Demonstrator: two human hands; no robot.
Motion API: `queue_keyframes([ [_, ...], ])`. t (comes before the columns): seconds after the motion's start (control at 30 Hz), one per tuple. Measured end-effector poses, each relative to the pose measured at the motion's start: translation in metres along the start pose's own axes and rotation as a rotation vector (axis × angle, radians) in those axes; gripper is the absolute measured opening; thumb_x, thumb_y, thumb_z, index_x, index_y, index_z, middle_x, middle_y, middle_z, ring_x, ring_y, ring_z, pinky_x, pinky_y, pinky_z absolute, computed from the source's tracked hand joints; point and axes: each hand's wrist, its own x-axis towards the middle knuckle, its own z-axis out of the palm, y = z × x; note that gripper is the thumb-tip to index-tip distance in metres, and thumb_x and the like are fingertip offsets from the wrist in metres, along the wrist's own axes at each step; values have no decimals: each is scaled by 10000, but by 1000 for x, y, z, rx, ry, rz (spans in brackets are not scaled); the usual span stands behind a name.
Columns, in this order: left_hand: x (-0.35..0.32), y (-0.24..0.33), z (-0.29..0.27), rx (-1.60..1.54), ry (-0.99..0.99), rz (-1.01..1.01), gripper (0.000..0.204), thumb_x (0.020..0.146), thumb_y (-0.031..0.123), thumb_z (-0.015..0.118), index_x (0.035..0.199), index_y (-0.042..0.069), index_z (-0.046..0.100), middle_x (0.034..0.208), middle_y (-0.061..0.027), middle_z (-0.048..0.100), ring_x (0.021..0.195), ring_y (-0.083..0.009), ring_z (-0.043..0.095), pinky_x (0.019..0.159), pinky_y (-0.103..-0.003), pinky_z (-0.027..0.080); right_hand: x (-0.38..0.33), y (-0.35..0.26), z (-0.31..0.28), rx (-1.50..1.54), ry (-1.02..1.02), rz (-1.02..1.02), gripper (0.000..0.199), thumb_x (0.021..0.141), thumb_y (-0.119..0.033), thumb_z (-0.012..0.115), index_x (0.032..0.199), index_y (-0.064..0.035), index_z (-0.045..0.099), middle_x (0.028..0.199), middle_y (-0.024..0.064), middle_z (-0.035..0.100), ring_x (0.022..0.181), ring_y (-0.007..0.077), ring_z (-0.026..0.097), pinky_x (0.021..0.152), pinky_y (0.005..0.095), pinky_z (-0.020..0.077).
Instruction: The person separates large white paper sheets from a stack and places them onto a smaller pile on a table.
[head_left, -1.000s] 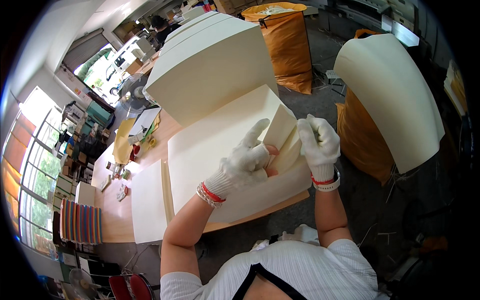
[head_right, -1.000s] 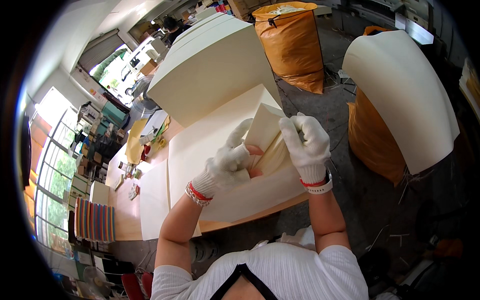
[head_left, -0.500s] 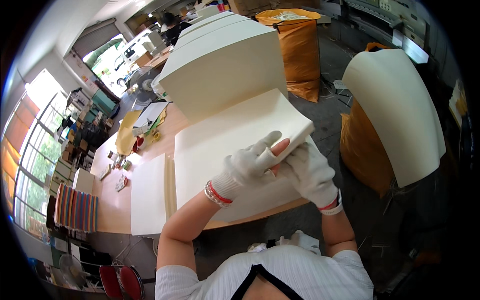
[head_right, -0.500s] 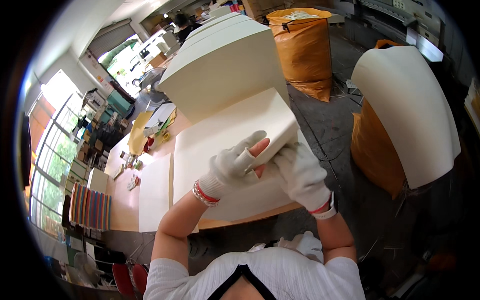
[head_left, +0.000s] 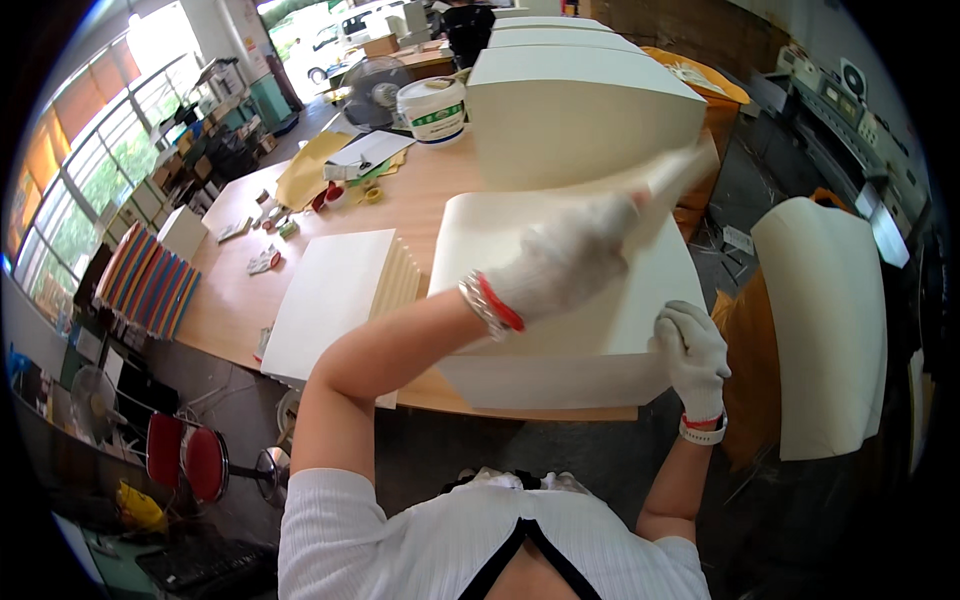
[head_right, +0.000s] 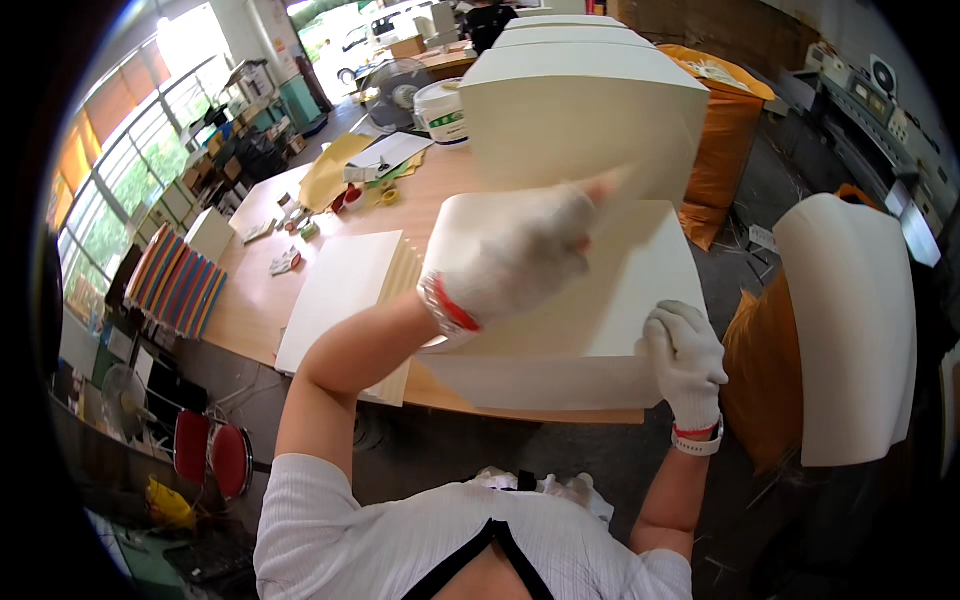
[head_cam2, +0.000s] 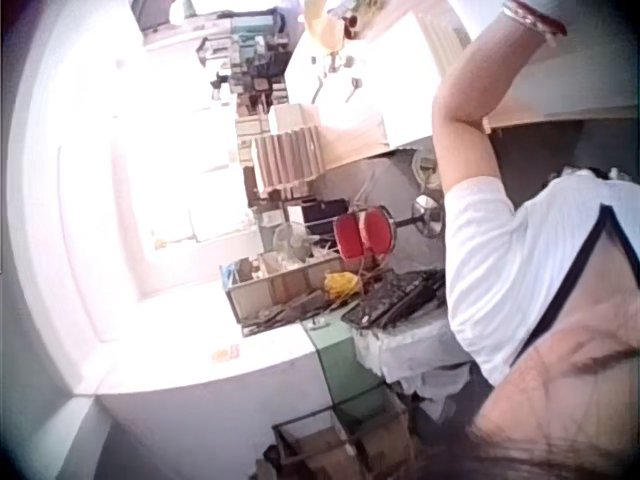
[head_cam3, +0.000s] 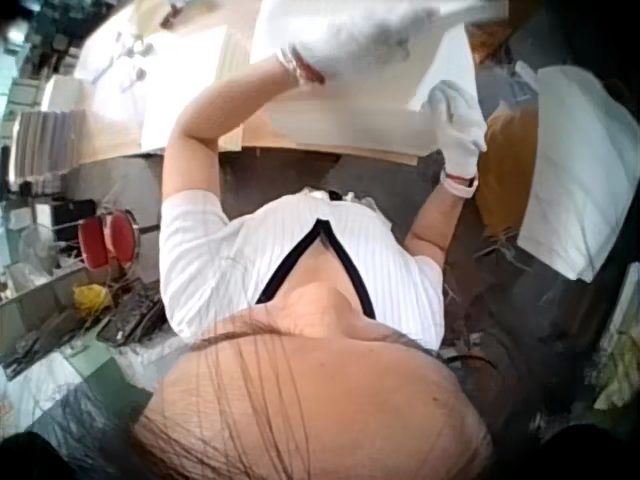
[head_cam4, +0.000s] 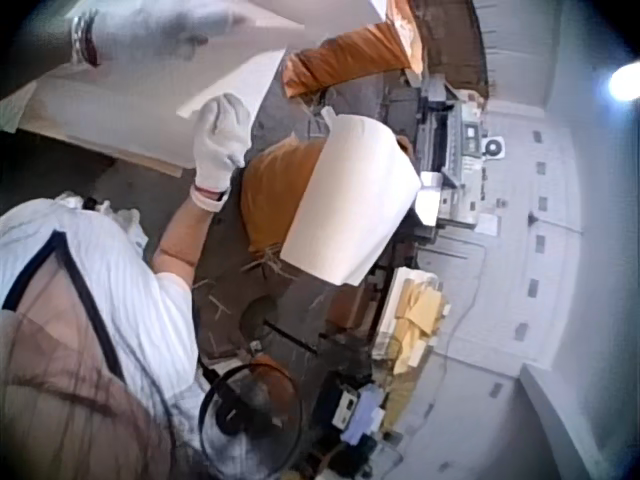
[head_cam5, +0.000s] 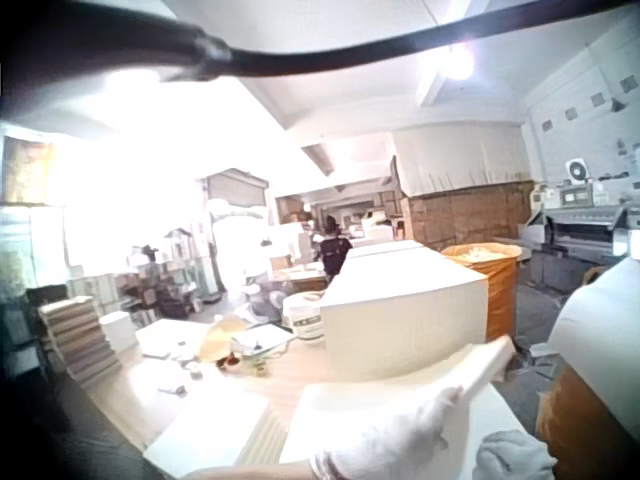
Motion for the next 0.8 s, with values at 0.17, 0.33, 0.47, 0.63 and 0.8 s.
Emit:
queue_keyframes([
  [0.17,-42,-28,-104,-232,602,79,545,883,44,686,1379,-5,465,1104,-92,653,960,-176,647,788,-313,548,-2,0,12,-156,52,-88,264,897,-92,643,1149,-16,666,1195,181,670,941,317,686,864,386,551],
  [0.33,-95,-69,-154,-642,1025,65,597,885,38,705,1419,-8,442,1206,-82,626,1036,-154,612,877,-295,519,8,-60,87,-826,-195,-841,348,917,-198,582,1234,-63,535,1317,158,594,1114,351,601,880,438,511],
  [0.47,-112,-114,-166,-880,1122,118,481,904,-11,663,1355,35,503,1170,-76,644,990,-190,651,831,-320,566,8,-133,138,-64,-399,-582,365,810,-207,687,1107,-31,568,1218,152,595,1104,346,568,938,474,442],
  [0.63,-123,-150,-210,-895,1152,111,440,946,4,556,1378,28,481,1203,-103,632,1008,-219,654,821,-335,581,1,-150,143,-62,-372,-571,325,756,-217,720,993,-40,586,1101,142,602,1022,342,575,928,494,433],
  [0.8,-141,-104,-210,-549,1334,30,501,931,-4,579,1415,19,454,1258,-104,600,1042,-210,633,859,-335,556,-7,-171,166,-1,-390,-434,617,808,-285,785,1299,-4,538,1199,183,607,1142,369,581,1018,433,454],
])
